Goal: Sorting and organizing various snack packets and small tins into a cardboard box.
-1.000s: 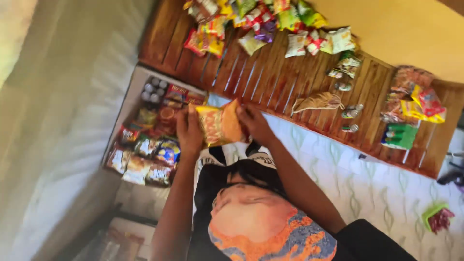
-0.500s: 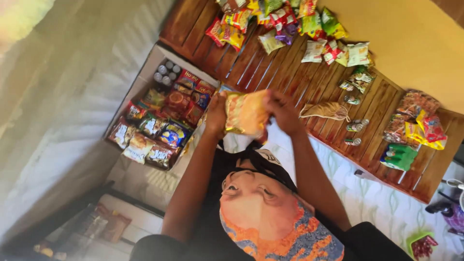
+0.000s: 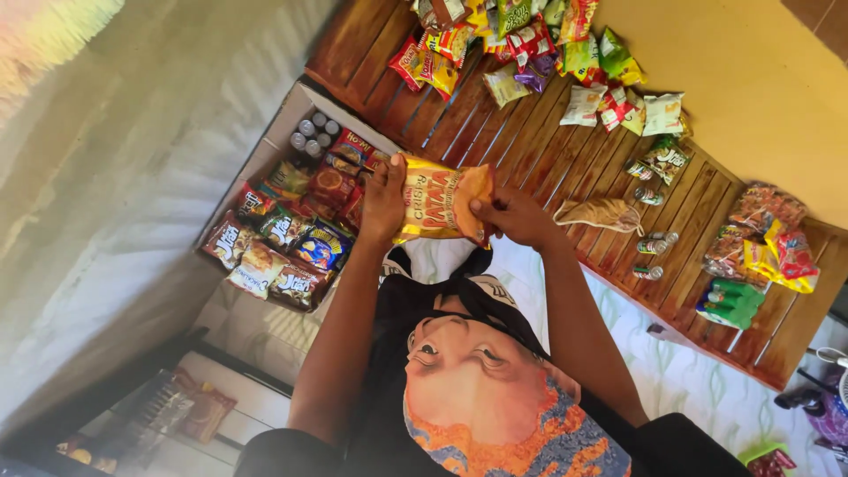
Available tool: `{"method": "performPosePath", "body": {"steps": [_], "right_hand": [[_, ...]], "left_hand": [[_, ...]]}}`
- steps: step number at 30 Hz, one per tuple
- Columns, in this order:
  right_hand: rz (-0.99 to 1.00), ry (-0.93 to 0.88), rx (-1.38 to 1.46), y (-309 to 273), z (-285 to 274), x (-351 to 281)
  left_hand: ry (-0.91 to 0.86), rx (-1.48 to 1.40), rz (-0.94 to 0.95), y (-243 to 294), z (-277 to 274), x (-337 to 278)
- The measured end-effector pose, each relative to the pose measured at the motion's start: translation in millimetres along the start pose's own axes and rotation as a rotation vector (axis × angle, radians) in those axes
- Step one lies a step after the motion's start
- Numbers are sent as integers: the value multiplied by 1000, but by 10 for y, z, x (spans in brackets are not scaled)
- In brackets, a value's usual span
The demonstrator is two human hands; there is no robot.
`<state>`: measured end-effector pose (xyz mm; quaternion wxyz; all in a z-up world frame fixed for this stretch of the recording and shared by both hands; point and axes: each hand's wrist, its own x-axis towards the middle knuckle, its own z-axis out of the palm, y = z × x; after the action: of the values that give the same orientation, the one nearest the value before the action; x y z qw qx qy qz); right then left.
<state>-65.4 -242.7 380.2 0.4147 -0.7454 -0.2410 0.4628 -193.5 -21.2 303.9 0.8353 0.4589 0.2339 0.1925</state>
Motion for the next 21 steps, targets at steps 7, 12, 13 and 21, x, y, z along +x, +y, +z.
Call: {"method": "performPosePath", "body": {"steps": [7, 12, 13, 21], "right_hand": [[-87, 77, 397, 72, -41, 58], [-106, -10, 392, 175, -116, 17], [-106, 8, 402, 109, -112, -20], [-133, -210, 399, -201, 36, -146]], "left_hand": [[1, 166, -121, 330, 128, -234], [-61, 121, -76, 358, 131, -286], [-79, 128, -85, 374, 112, -261], [32, -510, -240, 777, 392, -212]]}}
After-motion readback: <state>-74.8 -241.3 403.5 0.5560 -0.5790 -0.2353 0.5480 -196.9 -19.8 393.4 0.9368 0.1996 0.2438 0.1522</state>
